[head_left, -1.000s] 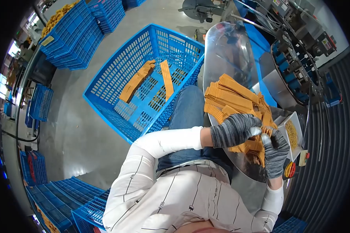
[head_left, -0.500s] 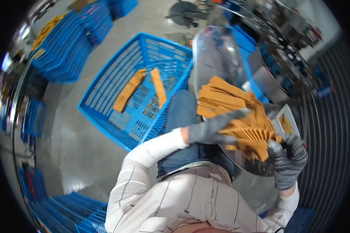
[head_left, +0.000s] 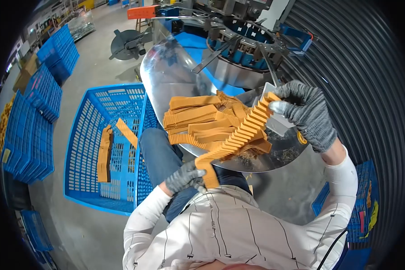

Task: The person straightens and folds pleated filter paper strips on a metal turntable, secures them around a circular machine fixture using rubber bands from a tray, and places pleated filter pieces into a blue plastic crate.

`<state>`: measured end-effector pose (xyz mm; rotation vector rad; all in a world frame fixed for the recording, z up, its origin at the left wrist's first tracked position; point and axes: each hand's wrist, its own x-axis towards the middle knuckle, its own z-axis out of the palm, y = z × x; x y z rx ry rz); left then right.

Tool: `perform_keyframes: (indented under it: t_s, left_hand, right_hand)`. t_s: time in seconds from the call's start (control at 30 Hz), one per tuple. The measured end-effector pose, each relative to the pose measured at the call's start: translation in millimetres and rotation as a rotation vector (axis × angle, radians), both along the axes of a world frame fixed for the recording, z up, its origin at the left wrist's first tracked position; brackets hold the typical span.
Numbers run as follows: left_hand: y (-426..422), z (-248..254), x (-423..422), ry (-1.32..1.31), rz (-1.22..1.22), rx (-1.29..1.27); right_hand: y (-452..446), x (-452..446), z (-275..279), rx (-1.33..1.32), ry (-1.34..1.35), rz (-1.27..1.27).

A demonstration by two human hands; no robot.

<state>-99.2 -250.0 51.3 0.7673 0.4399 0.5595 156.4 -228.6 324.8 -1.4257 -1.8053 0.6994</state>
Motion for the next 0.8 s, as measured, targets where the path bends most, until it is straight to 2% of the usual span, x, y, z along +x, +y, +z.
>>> perform_keyframes:
  t_s: [0.03,0.1,0.27,0.3,0.4,0.47,0.53,0.6,0.63,0.67,0.73,0.8]
  left_hand:
    - [-1.1,3.7,-5.7,-0.027,0.058,-0.043]
    - [0.1,9.0,-18.9,-0.070,0.185,-0.075]
    - [19.1,3.2,-58.0,0.099,0.343,-0.068]
    - [28.1,-9.1,-67.7,0.070,0.297,-0.206]
    - [28.8,46.1,-57.0,0.107,0.334,-0.299]
    - [45.5,42.2,-64.1,0.162,0.379,-0.085]
    - [62.1,42.6,-68.5,0.281,0.568,0.061]
    - [88.7,25.8,-75.8,0.371,0.667,0.004]
    - [94.2,33.3,-74.2,0.374,0.681,0.024]
    - [98.8,37.8,-80.4,0.409,0.592,0.073]
    - [113.7,43.3,-82.7,0.493,0.531,0.125]
    - [123.7,37.3,-75.0,0.323,0.553,0.165]
  right_hand:
    - [2.1,7.8,-3.7,0.027,-0.055,0.010]
    - [-0.1,14.8,-5.6,-0.093,0.041,-0.093]
    - [0.7,25.8,-17.6,-0.273,0.385,-0.125]
    - [-0.7,25.4,-15.8,-0.329,0.392,-0.153]
    - [-3.8,34.4,-19.3,-0.353,0.411,-0.212]
    - [-8.5,35.5,-18.6,-0.147,0.019,-0.157]
    - [-13.5,35.6,-30.6,-0.160,0.057,-0.229]
    - [-19.6,44.3,-38.3,-0.203,0.087,-0.248]
    - [-21.6,44.9,-43.3,-0.248,0.195,-0.292]
    - [-25.1,47.6,-47.7,-0.289,0.301,-0.346]
    - [-26.9,63.7,-67.4,-0.240,0.548,-0.261]
    - [-34.0,69.1,-75.2,-0.200,0.735,-0.286]
